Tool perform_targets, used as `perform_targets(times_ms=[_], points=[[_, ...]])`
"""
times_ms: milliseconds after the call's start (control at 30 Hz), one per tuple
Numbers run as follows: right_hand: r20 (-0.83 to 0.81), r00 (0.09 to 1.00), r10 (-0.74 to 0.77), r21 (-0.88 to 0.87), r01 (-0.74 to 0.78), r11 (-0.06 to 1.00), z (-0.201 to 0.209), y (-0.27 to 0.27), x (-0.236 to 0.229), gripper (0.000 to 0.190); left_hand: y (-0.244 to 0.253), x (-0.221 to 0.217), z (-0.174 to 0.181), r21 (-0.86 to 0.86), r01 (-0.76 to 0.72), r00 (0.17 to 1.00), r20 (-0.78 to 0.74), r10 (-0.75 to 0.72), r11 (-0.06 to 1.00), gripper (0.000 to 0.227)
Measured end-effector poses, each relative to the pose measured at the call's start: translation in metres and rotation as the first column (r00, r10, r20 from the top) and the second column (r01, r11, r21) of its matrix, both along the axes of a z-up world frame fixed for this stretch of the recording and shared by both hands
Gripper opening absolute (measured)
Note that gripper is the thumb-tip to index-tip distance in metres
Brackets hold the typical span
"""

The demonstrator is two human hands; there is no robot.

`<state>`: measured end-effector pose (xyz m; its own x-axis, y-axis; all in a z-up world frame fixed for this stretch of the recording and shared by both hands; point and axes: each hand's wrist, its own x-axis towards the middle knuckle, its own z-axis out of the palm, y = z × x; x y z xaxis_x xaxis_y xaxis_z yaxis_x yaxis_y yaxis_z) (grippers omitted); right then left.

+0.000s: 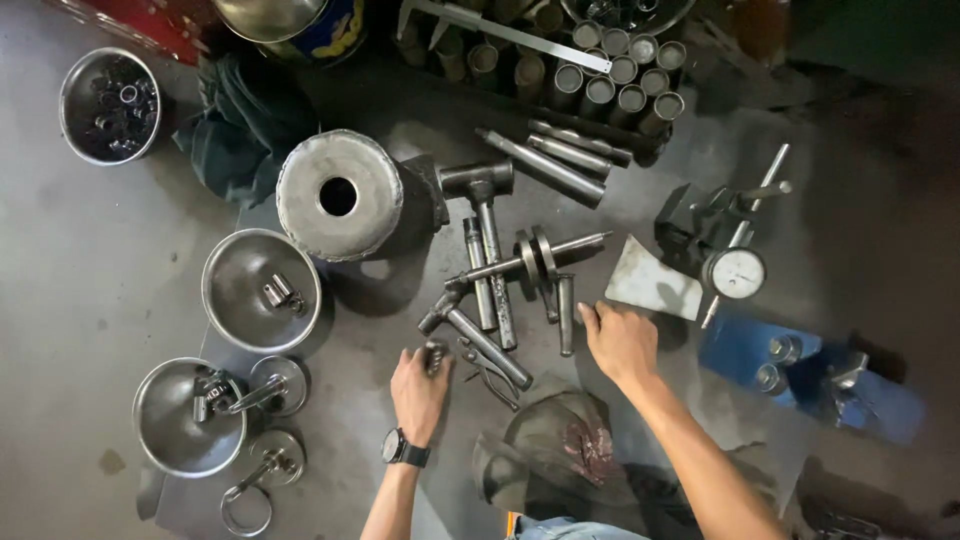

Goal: The person places a metal shaft assembly on a blue V-block and uses a dial indicator to measure it. They rotate the shaft and adjust the indicator's position multiple times to check different sections of the metal part.

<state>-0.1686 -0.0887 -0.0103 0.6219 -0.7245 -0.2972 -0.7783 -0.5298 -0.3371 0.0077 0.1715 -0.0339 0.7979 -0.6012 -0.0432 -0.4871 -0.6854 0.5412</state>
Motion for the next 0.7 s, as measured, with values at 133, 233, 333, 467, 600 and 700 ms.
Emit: perform_targets(times_ms=[133,233,333,467,600,700], points=[[0.144,0.989,-0.044,0.027,0.041,0.999,-0.001,-0.001,0.009,0.036,-0.002,-0.001,0.020,0.125,-0.191,0.971,-0.120,0.206,0.974,0.036],[0.284,0.959,-0.003,-0.101,0.033,0.994,-0.003,-0.012,0.022,0.031,-0.037,-0.004,0.048,-0.049,-0.284,0.938,-0.222,0.266,0.958,0.032],[0.252,0.955,0.159,-0.357,-0.061,0.932,-0.013,-0.034,0.046,0.039,-0.068,-0.005,0.011,-0.221,-0.506,0.674,-0.705,0.222,0.834,0.032],[-0.144,0.923,0.355,-0.364,-0.384,0.849,-0.014,-0.062,0.078,0.038,-0.121,-0.012,-0.056,-0.126,-0.862,-0.003,-0.967,-0.254,0.491,0.035],[-0.276,0.887,0.371,-0.228,-0.435,0.871,-0.050,-0.075,0.088,0.028,-0.141,-0.007,-0.120,-0.042,-0.925,-0.089,-0.942,-0.324,0.376,0.031],[-0.223,0.913,0.343,-0.195,-0.386,0.901,-0.069,-0.070,0.082,0.022,-0.130,-0.008,-0.179,-0.136,-0.941,-0.034,-0.874,-0.485,0.310,0.025]])
